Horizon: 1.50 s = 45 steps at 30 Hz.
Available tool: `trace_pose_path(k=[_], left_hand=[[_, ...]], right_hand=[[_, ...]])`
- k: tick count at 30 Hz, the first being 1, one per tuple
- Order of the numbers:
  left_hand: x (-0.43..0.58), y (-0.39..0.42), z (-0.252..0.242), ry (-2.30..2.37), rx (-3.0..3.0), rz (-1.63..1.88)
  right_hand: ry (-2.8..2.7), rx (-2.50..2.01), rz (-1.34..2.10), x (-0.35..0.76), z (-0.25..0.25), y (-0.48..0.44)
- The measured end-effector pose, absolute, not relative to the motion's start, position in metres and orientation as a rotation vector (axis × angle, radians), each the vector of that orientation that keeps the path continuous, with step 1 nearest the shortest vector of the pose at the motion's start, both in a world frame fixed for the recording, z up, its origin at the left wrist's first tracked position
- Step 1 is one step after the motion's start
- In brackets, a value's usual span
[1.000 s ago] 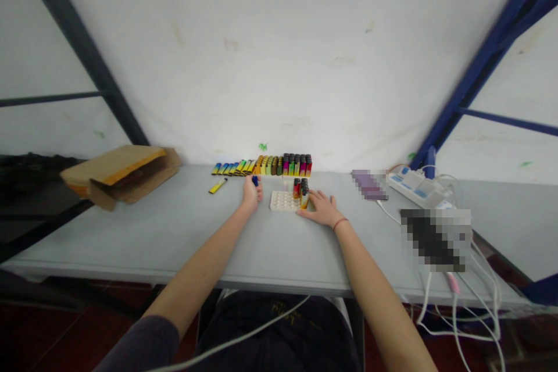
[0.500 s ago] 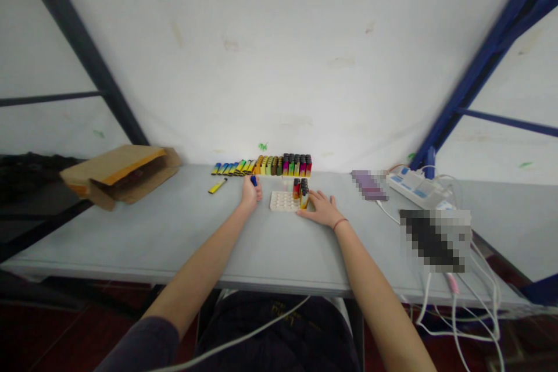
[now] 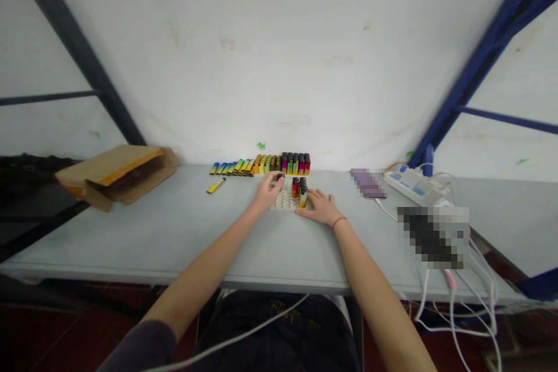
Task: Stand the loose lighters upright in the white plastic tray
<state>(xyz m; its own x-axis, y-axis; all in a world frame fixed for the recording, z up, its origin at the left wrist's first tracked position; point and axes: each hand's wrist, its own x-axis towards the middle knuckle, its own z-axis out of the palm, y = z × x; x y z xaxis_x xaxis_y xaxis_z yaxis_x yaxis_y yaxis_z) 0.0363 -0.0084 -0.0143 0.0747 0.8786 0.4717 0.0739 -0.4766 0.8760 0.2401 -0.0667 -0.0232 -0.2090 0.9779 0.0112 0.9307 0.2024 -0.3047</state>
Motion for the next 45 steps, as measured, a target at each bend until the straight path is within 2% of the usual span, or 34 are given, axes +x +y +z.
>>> trace_pose_path(k=[5,12,28,35,37,39,42,45], left_hand=[[0.042,-0.005,-0.025,0.864,1.837,1.315],[0.044,-0.001,-0.037,0.831,1.891,1.287],[0.047,-0.011,-0.032,0.859,2.065,1.256],[0.038,-0.013,-0.017,0.920,2.420,1.215],[0.027,-0.011,-0.006,1.084,2.467,1.171],[0.010,-0.006,0.003,1.441,2.404,1.119],[-0.028,0.006,0.008,2.034,2.107,1.055],[-0.068,0.018,0.000,2.285,1.830,1.026]], right_hand=[[-2.275,-1.845,0.328,0.241,-0.024,-0.066],[-2.267,-1.855,0.357,0.241,-0.025,-0.066],[-2.235,-1.858,0.374,0.235,-0.017,-0.071],[-2.236,-1.865,0.352,0.236,-0.017,-0.070],[-2.237,-1.870,0.360,0.236,-0.017,-0.070],[-2.241,-1.879,0.372,0.237,-0.017,-0.070],[-2.247,-1.889,0.381,0.237,-0.016,-0.070],[-2.247,-1.877,0.377,0.237,-0.016,-0.071]])
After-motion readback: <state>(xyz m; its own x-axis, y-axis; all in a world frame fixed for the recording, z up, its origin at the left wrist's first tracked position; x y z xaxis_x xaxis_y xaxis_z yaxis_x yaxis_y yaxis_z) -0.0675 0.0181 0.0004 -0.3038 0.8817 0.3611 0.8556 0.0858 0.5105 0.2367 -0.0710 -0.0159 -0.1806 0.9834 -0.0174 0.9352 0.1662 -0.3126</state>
